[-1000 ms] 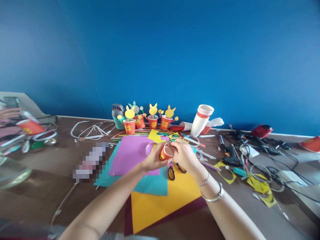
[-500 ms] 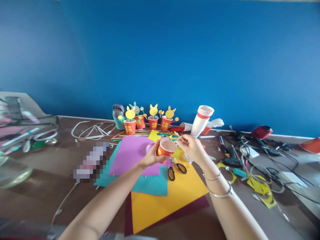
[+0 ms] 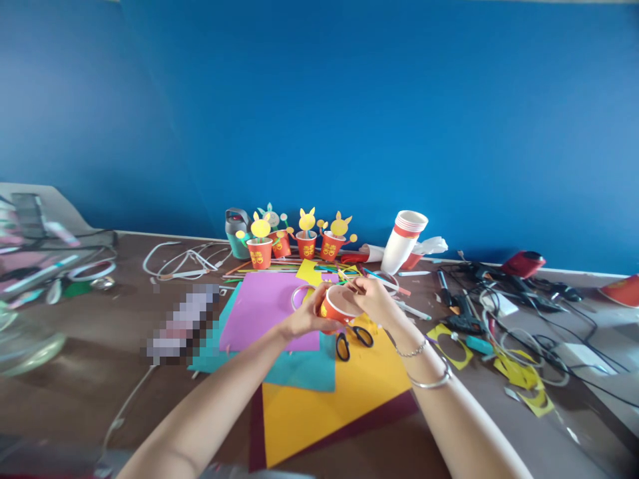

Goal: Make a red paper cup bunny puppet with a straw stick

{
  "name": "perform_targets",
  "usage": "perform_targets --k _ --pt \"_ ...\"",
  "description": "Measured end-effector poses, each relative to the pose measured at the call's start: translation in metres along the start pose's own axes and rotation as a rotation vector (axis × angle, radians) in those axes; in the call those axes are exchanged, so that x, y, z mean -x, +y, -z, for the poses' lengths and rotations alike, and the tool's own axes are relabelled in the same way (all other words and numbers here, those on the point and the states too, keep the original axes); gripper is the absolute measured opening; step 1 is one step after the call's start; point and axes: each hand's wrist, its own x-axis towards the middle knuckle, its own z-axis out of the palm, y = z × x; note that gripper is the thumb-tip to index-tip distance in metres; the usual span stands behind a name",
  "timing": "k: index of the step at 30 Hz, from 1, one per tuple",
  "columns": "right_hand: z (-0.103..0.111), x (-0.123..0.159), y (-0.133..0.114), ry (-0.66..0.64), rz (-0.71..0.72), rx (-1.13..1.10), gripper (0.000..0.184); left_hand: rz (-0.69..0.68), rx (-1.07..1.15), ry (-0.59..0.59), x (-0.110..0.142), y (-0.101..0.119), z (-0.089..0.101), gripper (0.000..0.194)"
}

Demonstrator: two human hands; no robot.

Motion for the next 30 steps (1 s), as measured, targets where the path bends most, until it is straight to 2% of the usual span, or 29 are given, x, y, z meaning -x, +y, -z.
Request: perform_targets --k 4,7,13,21,27,30 --pt "0.002 0.002 -0.008 -0.042 -0.036 -0.084 0.021 0.009 0.031 0.001 0.0 -0.001 -0.001 0.067" --pt "0.005 0.003 -0.013 -0.093 -0.113 -0.179 0.018 0.017 0.041 0.021 0.0 0.0 -0.001 0.069" --pt "0.005 0.001 -0.007 -0.14 -0.201 -0.264 0.025 0.058 0.102 0.024 0.001 0.0 -0.001 0.074" --pt "0.003 0.001 0.0 -0.066 -0.089 -0.066 0.032 0.065 0.089 0.037 0.0 -0.001 -0.001 0.075" --pt "0.004 0.001 0.001 -0.104 -0.047 0.053 0.032 0.052 0.09 0.005 0.001 -0.002 -0.001 0.071" --pt "0.003 0.0 0.004 -0.066 0.002 0.137 0.033 0.046 0.062 0.017 0.001 -0.001 -0.001 0.074"
